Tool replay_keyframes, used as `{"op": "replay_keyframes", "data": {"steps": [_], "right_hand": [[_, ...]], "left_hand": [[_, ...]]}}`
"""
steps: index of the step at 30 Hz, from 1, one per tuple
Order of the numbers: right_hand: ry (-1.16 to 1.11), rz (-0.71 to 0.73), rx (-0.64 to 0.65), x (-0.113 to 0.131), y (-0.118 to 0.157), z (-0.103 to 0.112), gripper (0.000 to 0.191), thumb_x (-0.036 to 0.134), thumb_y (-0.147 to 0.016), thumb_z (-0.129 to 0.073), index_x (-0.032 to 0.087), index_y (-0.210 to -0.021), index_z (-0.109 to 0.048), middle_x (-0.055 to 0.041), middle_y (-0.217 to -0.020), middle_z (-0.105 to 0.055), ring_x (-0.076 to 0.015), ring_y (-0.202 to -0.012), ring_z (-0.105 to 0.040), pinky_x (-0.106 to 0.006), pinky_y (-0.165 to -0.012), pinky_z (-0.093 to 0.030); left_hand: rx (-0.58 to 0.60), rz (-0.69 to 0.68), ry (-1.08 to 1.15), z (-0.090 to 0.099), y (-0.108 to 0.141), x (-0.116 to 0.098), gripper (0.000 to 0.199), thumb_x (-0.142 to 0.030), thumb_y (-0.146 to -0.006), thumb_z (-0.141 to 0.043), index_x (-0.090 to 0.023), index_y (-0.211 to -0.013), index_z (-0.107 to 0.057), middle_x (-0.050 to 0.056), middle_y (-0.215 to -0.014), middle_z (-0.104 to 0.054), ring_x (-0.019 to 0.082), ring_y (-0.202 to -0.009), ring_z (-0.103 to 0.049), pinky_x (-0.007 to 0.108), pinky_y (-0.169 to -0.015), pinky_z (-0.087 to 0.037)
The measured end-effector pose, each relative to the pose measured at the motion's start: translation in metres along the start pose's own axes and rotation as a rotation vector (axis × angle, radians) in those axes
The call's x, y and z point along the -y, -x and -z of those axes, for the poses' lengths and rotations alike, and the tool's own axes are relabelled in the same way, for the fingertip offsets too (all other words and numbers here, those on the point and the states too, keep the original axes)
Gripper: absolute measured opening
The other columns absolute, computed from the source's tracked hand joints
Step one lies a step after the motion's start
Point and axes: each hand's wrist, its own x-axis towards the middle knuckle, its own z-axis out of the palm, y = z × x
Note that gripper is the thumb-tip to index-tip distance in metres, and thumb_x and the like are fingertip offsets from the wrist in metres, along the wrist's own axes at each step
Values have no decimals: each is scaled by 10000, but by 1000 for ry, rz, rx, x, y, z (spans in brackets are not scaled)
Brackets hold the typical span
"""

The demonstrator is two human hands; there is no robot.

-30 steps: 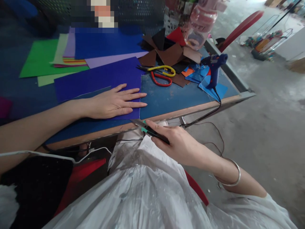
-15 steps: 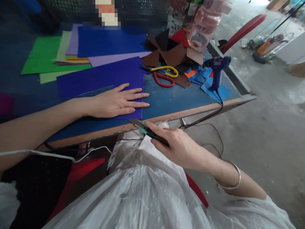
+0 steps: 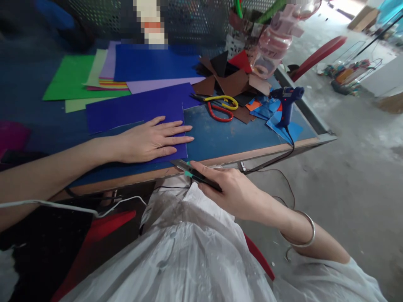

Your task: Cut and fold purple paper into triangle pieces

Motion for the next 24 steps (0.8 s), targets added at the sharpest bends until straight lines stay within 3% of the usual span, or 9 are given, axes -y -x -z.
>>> {"op": "replay_keyframes", "data": {"steps": [6,9,12,14,19,24], "right_hand": [[21,24,28,-5,-9,5,556,288,-1044,-527,260,-1598,-491,-32,-1485,-667,-246,-1288,-706,-350,-1031,-592],[20,35,46,-6,-10,6,562,293,-1046,-540,270,-1604,-481,-37,-1486,-665,-252,-1275,-714,-366,-1039,-595],[5,49,43,-6,-8,5,577,281,-1050,-537,268,-1621,-452,-37,-1513,-640,-245,-1307,-694,-358,-1064,-582],[8,29,42,-5,-7,4,584,276,-1051,-536,277,-1627,-440,-36,-1513,-641,-241,-1280,-711,-349,-1037,-597],[20,-13,63,-5,-5,3,584,324,-1066,-533,291,-1638,-419,-31,-1527,-629,-249,-1315,-688,-368,-1076,-579],[-11,-25,76,-5,-6,5,579,323,-1063,-536,272,-1630,-434,-28,-1532,-624,-236,-1335,-674,-356,-1100,-565]], "left_hand": [[-119,34,-115,2,13,5,582,-592,-1088,-318,-370,-1610,-446,22,-1739,-363,319,-1530,-438,507,-1252,-280],[-128,-41,-27,2,9,13,596,-613,-1066,-372,-343,-1585,-484,25,-1742,-358,305,-1587,-356,494,-1297,-209],[-90,-83,88,1,5,18,624,-600,-1069,-368,-307,-1617,-426,24,-1773,-275,274,-1657,-184,506,-1336,-66],[-57,-75,109,1,3,18,634,-595,-1068,-370,-326,-1642,-376,10,-1781,-243,269,-1664,-151,523,-1335,-9],[-4,-70,58,2,2,15,593,-580,-1073,-342,-441,-1648,-322,-64,-1795,-149,270,-1668,-126,535,-1327,19],[3,-66,43,3,1,14,581,-581,-1073,-322,-456,-1641,-328,-77,-1794,-131,265,-1668,-122,526,-1326,11]]}}
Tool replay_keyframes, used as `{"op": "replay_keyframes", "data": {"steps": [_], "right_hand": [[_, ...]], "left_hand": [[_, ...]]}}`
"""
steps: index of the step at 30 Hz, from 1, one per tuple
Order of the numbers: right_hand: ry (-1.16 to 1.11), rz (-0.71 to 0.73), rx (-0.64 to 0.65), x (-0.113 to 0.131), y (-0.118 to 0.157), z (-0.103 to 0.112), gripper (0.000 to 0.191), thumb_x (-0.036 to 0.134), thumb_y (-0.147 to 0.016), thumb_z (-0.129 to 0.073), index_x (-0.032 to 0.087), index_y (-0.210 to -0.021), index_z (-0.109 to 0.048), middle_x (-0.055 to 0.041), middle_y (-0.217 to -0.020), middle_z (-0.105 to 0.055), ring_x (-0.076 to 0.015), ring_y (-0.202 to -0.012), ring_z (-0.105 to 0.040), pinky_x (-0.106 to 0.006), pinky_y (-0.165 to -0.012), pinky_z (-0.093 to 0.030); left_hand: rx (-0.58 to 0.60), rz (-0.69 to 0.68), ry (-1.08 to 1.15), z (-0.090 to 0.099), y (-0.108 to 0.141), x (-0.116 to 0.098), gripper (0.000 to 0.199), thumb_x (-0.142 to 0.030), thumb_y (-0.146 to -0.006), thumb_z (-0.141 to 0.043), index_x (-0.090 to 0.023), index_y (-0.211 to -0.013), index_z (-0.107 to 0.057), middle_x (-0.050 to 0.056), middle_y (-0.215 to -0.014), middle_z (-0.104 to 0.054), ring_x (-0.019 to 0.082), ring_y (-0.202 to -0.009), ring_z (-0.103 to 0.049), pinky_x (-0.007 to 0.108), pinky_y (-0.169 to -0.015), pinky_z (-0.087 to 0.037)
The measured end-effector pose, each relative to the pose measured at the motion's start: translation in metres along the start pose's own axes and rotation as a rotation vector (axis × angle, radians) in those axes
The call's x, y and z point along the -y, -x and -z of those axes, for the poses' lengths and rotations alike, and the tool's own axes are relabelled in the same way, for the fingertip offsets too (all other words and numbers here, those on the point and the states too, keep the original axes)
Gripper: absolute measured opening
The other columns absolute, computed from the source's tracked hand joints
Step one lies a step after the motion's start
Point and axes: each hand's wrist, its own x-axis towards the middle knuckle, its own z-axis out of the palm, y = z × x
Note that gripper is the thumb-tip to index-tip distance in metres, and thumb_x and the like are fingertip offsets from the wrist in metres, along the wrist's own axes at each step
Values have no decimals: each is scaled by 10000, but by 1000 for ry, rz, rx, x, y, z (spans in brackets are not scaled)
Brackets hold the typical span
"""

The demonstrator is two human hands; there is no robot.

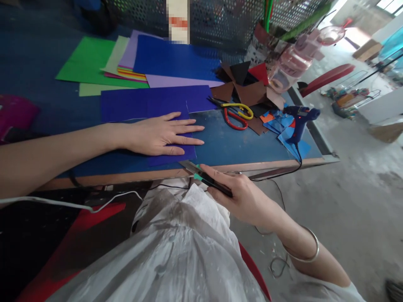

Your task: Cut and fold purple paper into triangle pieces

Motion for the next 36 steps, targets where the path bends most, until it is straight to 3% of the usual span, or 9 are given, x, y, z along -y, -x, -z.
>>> {"op": "replay_keyframes", "data": {"steps": [5,12,20,27,36], "right_hand": [[-14,-29,22,1,1,1,590,331,-1060,-543,275,-1635,-424,-33,-1467,-678,-238,-1248,-729,-347,-1021,-608],[-31,33,6,4,-2,0,581,296,-1064,-535,297,-1635,-424,-36,-1519,-631,-254,-1324,-681,-380,-1068,-593],[4,-4,29,5,0,-1,587,311,-1060,-542,322,-1636,-427,-27,-1523,-633,-269,-1327,-680,-396,-1083,-590],[2,-37,54,8,-1,-2,580,336,-1053,-550,321,-1624,-452,-39,-1474,-677,-274,-1283,-710,-405,-1051,-611],[43,29,16,7,-2,-6,622,292,-1023,-583,370,-1624,-445,-15,-1321,-773,-278,-1181,-759,-423,-1010,-637]], "left_hand": [[5,8,6,0,0,-1,579,-576,-1071,-339,-458,-1638,-333,-68,-1795,-131,271,-1667,-131,534,-1324,15],[-28,0,29,-1,-1,1,564,-568,-1066,-385,-469,-1621,-370,-69,-1787,-178,280,-1661,-160,539,-1325,-6],[-46,-8,56,-2,-1,2,560,-579,-1059,-411,-478,-1609,-391,-69,-1782,-204,289,-1657,-177,538,-1325,-12],[-23,10,40,-1,-2,0,573,-578,-1054,-428,-472,-1616,-381,-76,-1785,-190,291,-1659,-168,524,-1325,-13],[-3,29,9,0,-2,-3,604,-594,-1048,-431,-464,-1631,-350,-84,-1790,-155,281,-1663,-150,520,-1327,-5]]}}
